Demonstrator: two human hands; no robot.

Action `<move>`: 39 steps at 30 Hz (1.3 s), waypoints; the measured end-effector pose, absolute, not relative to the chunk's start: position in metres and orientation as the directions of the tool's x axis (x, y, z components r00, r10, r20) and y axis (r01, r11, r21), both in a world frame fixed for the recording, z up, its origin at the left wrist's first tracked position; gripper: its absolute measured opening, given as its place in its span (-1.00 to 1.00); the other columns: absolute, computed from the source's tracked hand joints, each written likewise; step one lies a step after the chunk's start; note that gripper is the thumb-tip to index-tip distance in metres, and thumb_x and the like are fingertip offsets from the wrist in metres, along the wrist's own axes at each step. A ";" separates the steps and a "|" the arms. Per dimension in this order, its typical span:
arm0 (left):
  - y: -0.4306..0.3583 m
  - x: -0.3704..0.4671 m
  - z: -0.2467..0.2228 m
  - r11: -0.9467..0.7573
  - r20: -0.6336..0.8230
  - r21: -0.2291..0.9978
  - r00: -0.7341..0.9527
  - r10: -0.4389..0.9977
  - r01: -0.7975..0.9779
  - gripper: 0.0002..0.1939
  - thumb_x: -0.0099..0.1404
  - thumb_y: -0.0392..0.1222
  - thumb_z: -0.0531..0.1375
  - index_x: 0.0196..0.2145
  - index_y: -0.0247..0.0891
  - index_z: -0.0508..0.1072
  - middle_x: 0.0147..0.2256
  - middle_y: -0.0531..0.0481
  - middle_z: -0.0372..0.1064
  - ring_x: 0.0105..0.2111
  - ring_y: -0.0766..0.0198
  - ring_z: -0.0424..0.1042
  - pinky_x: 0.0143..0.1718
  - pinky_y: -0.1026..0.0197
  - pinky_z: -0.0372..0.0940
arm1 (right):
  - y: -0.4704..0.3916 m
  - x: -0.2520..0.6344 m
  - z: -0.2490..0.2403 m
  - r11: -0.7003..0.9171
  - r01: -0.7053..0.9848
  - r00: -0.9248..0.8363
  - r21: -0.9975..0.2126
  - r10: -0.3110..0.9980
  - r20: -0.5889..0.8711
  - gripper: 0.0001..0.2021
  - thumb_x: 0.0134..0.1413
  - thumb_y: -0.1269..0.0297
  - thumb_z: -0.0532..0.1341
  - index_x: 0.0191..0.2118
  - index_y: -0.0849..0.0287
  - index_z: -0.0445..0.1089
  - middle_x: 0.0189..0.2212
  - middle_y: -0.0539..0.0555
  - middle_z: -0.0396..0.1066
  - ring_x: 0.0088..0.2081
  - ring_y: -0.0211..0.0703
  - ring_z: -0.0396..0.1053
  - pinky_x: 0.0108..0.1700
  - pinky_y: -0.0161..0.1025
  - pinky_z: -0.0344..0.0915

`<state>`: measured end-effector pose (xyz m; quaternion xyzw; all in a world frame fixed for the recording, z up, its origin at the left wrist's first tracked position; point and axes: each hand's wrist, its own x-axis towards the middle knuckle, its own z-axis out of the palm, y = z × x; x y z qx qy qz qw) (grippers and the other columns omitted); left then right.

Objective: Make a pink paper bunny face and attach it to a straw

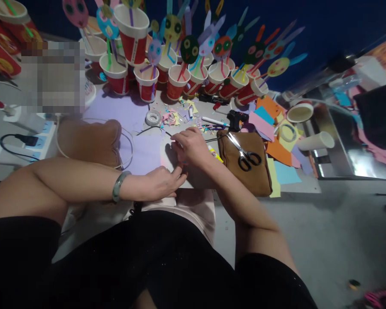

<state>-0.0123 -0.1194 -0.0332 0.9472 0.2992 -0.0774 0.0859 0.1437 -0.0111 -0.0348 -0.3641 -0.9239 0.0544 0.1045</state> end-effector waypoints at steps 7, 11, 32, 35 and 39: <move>-0.119 -0.014 -0.025 -0.809 -0.204 0.128 0.813 0.545 0.574 -0.36 0.50 -0.04 0.05 0.37 -0.53 0.17 0.30 -0.71 0.12 -0.17 -0.02 0.56 -0.33 0.08 0.39 | -0.020 0.119 -0.019 0.693 0.720 -0.685 -0.027 0.704 -0.188 -0.67 0.35 0.24 0.09 0.05 0.12 0.54 -0.21 0.17 0.63 -0.27 -0.03 0.50 -0.27 -0.18 0.08; -0.117 -0.013 -0.029 -0.803 -0.196 0.139 0.811 0.552 0.580 -0.44 0.48 -0.16 0.05 0.33 -0.50 0.23 0.26 -0.64 0.20 -0.18 0.01 0.56 -0.32 0.08 0.40 | -0.024 0.129 -0.022 0.711 0.703 -0.705 -0.019 0.692 -0.153 -0.68 0.34 0.30 0.09 0.03 0.13 0.55 -0.24 0.15 0.63 -0.28 -0.07 0.51 -0.27 -0.19 0.09; -0.131 -0.013 -0.001 -0.906 -0.256 0.127 0.896 0.362 0.403 -0.67 0.42 -0.45 -0.06 -0.12 -0.44 0.49 -0.27 -0.27 0.51 -0.34 0.17 0.47 -0.43 0.20 0.17 | -0.126 0.204 -0.066 0.773 0.603 -0.640 -0.199 0.617 0.459 -0.82 0.26 0.36 0.25 -0.04 0.14 0.48 -0.36 0.06 0.49 -0.33 -0.17 0.36 -0.16 -0.14 0.27; -0.133 -0.013 -0.002 -0.845 -0.330 0.071 0.812 0.481 0.530 -0.67 0.39 -0.50 -0.05 -0.09 -0.49 0.49 -0.21 -0.32 0.51 -0.27 0.13 0.50 -0.38 0.19 0.20 | -0.135 0.193 -0.072 0.779 0.585 -0.646 -0.224 0.615 0.452 -0.78 0.26 0.37 0.23 0.00 0.15 0.48 -0.33 0.08 0.48 -0.30 -0.14 0.31 -0.15 -0.11 0.26; -0.134 -0.014 0.002 -0.820 -0.397 0.085 0.774 0.493 0.566 -0.67 0.40 -0.52 -0.03 -0.11 -0.46 0.51 -0.21 -0.29 0.51 -0.25 0.14 0.51 -0.36 0.22 0.23 | -0.139 0.187 -0.076 0.772 0.592 -0.598 -0.230 0.613 0.516 -0.82 0.24 0.41 0.24 -0.05 0.19 0.47 -0.34 0.09 0.46 -0.32 -0.14 0.26 -0.22 -0.13 0.22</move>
